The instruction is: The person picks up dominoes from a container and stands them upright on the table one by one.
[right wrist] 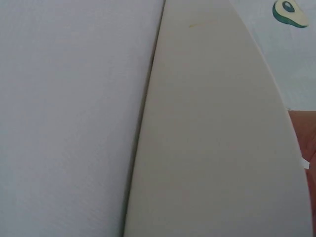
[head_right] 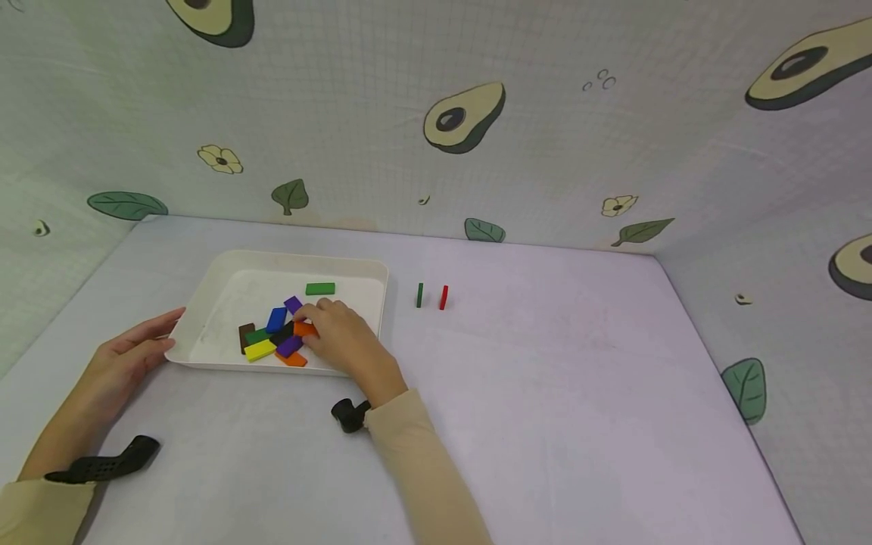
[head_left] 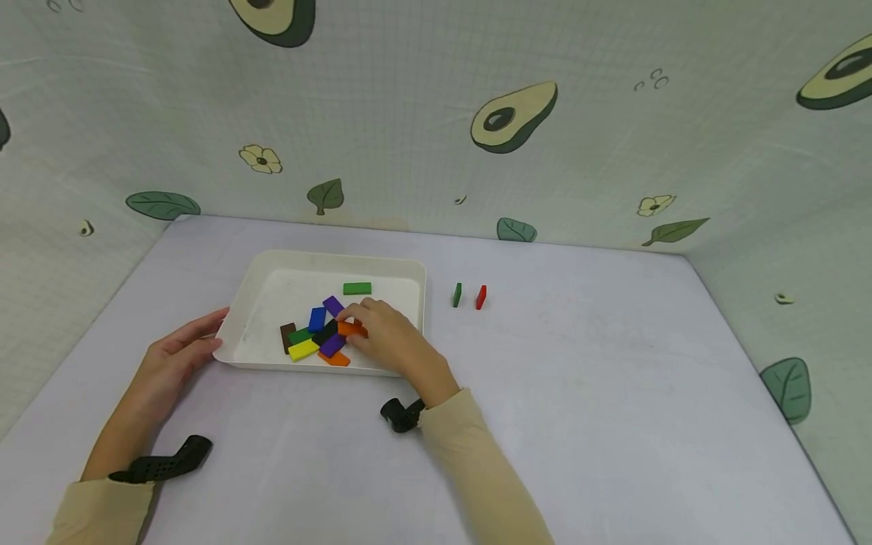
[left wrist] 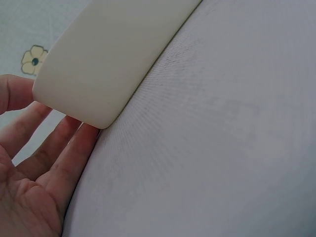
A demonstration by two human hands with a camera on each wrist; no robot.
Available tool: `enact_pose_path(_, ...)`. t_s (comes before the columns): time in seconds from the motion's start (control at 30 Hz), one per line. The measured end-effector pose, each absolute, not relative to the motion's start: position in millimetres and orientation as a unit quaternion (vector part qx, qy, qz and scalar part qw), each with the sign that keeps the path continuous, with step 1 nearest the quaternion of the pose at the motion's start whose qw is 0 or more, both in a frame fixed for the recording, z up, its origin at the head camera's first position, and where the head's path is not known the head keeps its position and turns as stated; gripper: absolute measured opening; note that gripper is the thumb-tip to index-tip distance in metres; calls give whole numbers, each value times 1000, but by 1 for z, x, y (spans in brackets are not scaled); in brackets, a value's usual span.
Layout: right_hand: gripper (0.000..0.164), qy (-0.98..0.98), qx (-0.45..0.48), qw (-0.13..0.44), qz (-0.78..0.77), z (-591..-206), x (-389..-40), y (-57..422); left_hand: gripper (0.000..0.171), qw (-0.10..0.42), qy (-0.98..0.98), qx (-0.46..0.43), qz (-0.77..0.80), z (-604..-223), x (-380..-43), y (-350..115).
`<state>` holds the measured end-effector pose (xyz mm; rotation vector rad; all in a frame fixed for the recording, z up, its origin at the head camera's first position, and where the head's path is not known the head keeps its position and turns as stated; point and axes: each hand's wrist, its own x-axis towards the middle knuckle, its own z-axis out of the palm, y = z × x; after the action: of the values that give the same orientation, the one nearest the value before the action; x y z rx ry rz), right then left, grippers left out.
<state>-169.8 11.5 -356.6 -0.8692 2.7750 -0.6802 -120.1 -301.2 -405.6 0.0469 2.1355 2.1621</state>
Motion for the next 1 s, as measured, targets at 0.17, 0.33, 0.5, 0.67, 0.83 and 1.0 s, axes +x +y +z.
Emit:
enact_pose_path(0.17,32,926,-278,69,-247,-349,-169,18,46,47,709,6,704,-405,-121,-300)
enact_pose_path(0.33,34,928,-257,63,-261,-344,-168,27,46,49,702,11,710,-405,-120,-300)
enact_pose_path(0.5,33,922,-245,58,-294,-340,-170,38,45,52,704,10,708,-406,-120,-300)
enact_pose_path(0.67,33,919,-231,55,-315,-335,-172,48,44,54,704,14,708,-408,-120,-301)
enact_pose_path(0.83,34,917,-213,49,-334,-330,-174,56,43,53,708,15,704,-408,-120,-302)
enact_pose_path(1.0,34,912,-207,30,-353,-325,-175,67,44,55,709,11,703,-408,-120,-301)
